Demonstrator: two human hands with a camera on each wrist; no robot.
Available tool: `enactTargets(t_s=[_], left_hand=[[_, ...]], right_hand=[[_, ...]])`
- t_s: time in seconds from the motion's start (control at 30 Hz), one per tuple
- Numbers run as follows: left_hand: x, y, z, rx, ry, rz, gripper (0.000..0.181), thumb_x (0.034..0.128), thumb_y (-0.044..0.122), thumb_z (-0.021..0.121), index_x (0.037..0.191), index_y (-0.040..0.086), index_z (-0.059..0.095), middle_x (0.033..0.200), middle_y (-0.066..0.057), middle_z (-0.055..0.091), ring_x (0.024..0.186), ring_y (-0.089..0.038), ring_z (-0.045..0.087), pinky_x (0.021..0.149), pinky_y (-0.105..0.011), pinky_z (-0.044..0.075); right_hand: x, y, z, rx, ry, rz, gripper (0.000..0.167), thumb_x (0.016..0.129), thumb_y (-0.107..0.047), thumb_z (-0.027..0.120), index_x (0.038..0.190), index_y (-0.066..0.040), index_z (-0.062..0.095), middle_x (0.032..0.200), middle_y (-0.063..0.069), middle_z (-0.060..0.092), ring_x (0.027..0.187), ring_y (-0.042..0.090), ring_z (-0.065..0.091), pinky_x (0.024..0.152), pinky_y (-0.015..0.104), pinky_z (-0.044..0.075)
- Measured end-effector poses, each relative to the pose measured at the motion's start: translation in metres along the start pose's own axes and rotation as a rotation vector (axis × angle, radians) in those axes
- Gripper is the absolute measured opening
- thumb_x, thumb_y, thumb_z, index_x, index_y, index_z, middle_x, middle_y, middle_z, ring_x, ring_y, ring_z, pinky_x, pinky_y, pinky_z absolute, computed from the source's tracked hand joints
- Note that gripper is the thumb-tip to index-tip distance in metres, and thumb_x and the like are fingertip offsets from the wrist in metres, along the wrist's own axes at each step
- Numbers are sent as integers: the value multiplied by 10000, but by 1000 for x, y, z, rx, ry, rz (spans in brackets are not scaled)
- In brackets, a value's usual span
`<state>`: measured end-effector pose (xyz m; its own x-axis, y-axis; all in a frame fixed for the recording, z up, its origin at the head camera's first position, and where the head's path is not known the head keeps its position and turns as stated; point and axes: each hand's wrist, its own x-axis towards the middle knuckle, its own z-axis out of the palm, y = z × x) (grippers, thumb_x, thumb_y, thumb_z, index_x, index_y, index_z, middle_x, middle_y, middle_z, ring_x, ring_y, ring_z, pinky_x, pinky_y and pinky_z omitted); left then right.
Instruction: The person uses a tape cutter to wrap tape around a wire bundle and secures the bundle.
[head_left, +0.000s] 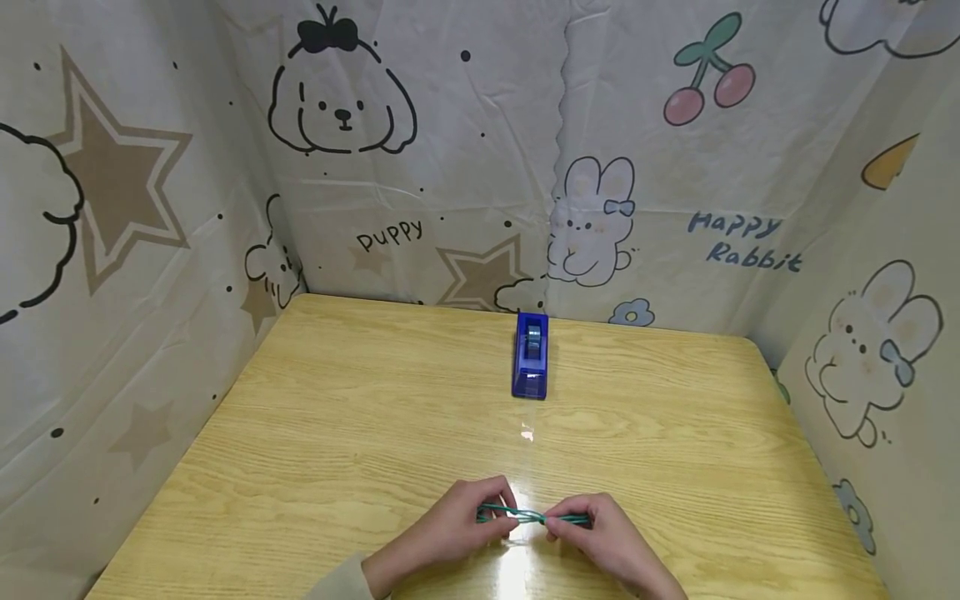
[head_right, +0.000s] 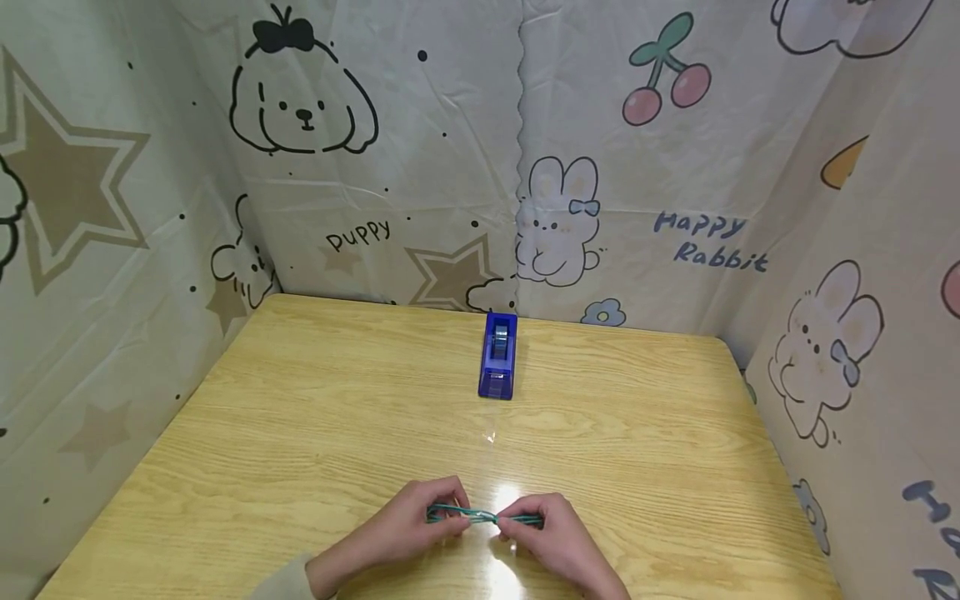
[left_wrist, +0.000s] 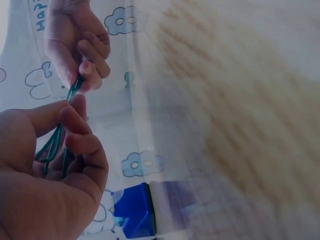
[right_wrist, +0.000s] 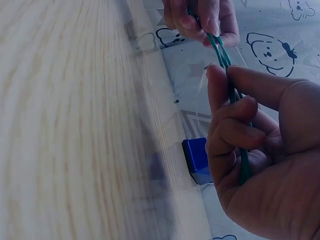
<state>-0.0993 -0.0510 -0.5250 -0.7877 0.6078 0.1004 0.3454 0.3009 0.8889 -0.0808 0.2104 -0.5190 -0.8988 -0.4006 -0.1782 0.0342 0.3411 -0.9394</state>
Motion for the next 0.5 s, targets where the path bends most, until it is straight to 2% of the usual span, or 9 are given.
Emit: enactTargets(t_s=[0.13, 0.23, 0.37, 0.5], left_hand=[[-1, 0, 0, 54, -1, 48, 124, 982, 229, 729, 1014, 140, 649, 792, 43, 744, 663, 90, 544, 607, -139, 469], [-2, 1, 0, 80, 5, 63, 155, 968, 246, 747, 1035, 149, 647, 799, 62, 731, 650, 92, 521, 597, -134, 463], [-2, 1, -1, 83, 12, 66, 125, 953, 220, 762, 917, 168, 654, 840, 77, 751, 663, 87, 501, 604, -124, 442], [-1, 1, -1, 56, 13, 53, 209, 957, 188, 754, 788, 163, 633, 871, 27, 787, 659, 73, 486, 597, -120, 407]], right_hand=[[0, 0, 0, 1, 3, -1, 199, 977, -203, 727, 1013, -19, 794, 902, 83, 771, 782, 34, 580, 689, 198, 457], [1, 1, -1, 13, -1, 3, 203, 981, -199, 722, 1021, -12, 792, 903, 95, 772, 784, 37, 584, 691, 199, 456], [0, -1, 0, 6, -9, 11, 218, 976, -222, 730, 1002, -15, 793, 893, 83, 768, 774, 41, 571, 684, 199, 452], [0, 0, 1, -2, -16, 14, 213, 972, -234, 738, 972, -29, 794, 881, 58, 757, 750, 33, 535, 665, 194, 438]])
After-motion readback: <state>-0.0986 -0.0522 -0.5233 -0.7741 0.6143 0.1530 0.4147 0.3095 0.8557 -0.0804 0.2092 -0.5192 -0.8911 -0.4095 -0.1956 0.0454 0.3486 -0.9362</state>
